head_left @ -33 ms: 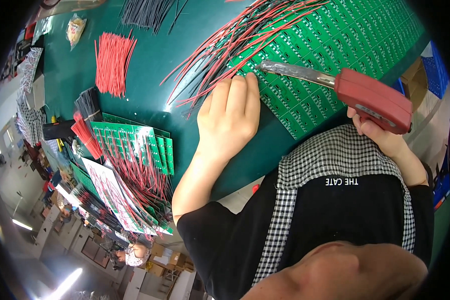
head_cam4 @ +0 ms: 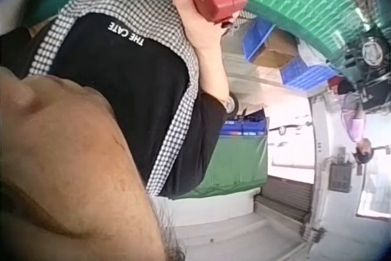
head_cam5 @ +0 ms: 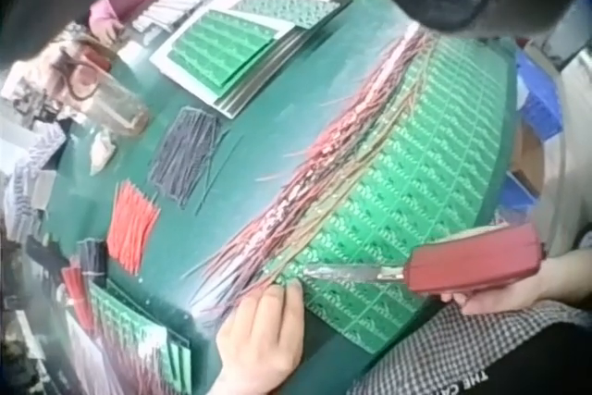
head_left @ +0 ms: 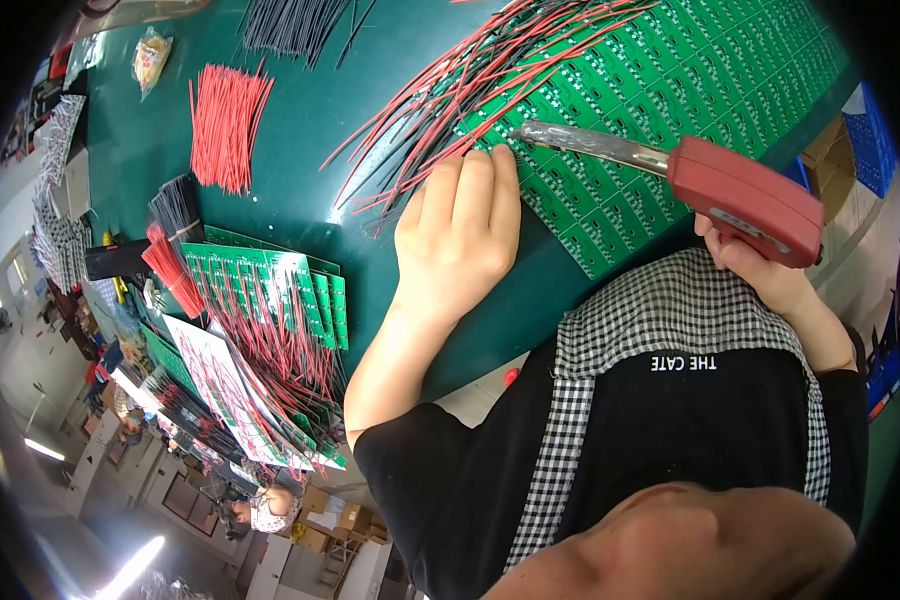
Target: Assembling circuit boards by preparing and attaching wires using a handheld heat tool at a factory workbench.
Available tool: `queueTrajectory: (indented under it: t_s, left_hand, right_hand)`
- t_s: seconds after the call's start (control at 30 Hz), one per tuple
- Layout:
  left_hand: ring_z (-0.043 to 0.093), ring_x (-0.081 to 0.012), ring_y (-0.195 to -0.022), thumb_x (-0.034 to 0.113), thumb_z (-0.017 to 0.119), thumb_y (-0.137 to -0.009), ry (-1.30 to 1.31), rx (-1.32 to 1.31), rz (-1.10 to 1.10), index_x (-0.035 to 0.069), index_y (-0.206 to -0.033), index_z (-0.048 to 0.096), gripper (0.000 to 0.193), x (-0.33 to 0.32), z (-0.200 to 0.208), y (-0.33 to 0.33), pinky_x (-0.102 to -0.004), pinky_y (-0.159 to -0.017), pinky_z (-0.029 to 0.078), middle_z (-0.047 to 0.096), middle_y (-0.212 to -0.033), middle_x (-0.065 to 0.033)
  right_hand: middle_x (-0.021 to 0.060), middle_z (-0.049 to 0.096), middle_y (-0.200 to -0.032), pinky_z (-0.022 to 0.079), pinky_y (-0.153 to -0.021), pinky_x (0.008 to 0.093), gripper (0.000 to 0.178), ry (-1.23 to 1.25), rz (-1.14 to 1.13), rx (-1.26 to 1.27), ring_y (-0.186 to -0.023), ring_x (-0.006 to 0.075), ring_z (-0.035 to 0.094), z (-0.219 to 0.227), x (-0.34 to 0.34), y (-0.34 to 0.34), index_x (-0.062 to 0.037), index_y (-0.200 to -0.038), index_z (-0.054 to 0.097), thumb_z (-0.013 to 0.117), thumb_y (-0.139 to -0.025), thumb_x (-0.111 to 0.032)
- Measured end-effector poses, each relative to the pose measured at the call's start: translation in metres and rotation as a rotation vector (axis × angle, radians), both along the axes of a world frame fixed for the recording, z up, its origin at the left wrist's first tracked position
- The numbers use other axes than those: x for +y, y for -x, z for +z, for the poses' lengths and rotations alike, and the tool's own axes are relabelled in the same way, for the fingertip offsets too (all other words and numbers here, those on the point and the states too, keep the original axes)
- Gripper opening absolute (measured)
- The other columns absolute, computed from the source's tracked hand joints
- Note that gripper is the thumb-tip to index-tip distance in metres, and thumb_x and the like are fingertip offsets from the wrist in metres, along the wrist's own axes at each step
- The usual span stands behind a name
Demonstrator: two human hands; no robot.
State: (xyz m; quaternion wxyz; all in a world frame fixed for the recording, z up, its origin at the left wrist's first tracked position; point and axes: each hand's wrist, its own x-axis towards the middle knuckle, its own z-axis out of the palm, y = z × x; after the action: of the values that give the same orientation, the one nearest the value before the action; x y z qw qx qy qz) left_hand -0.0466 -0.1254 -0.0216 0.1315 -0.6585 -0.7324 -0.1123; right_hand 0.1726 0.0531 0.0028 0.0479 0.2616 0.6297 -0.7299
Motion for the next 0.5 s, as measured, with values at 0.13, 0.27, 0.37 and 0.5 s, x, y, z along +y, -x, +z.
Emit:
queueTrajectory:
  t_s: [0.13,0.27,0.37,0.5]
  left_hand:
    - [0.051,-0.0147,-0.066,0.007,0.054,-0.064,-0.005,0.002,0.005,0.000,-0.084,0.057,0.021,-0.001,-0.001,0.000,-0.0214,-0.053,0.042,0.050,-0.074,-0.0051]
    - [0.051,-0.0148,-0.068,0.007,0.053,-0.064,0.013,0.002,-0.002,0.000,-0.084,0.057,0.021,0.000,-0.001,0.000,-0.0220,-0.054,0.042,0.050,-0.076,-0.0056]
    - [0.051,-0.0153,-0.069,0.007,0.053,-0.064,0.023,0.011,-0.005,0.000,-0.085,0.056,0.022,-0.001,0.000,0.000,-0.0224,-0.055,0.043,0.050,-0.077,-0.0059]
    - [0.052,-0.0159,-0.069,0.007,0.053,-0.065,0.031,0.021,-0.006,-0.001,-0.085,0.056,0.022,0.000,0.002,-0.001,-0.0228,-0.056,0.043,0.050,-0.077,-0.0063]
  right_hand:
    - [0.0048,0.050,-0.084,0.037,-0.052,0.0201,0.046,-0.054,0.039,-0.076,-0.060,0.0085,0.045,0.002,0.002,0.001,0.0010,-0.105,0.046,0.061,-0.075,-0.031]
    - [0.0046,0.053,-0.085,0.038,-0.058,0.0185,0.057,-0.199,-0.120,0.108,-0.064,0.0080,0.046,-0.002,-0.012,0.009,0.0019,-0.115,0.040,0.065,-0.072,-0.027]
    - [0.0060,0.053,-0.090,0.039,-0.062,0.0178,0.066,-0.101,0.028,0.020,-0.067,0.0072,0.046,0.012,-0.002,0.018,0.0014,-0.121,0.035,0.068,-0.071,-0.026]
    - [0.0061,0.055,-0.099,0.039,-0.064,0.0207,0.046,0.067,-0.085,0.106,-0.070,0.0059,0.044,0.010,-0.003,0.009,0.0002,-0.114,0.046,0.064,-0.073,-0.009]
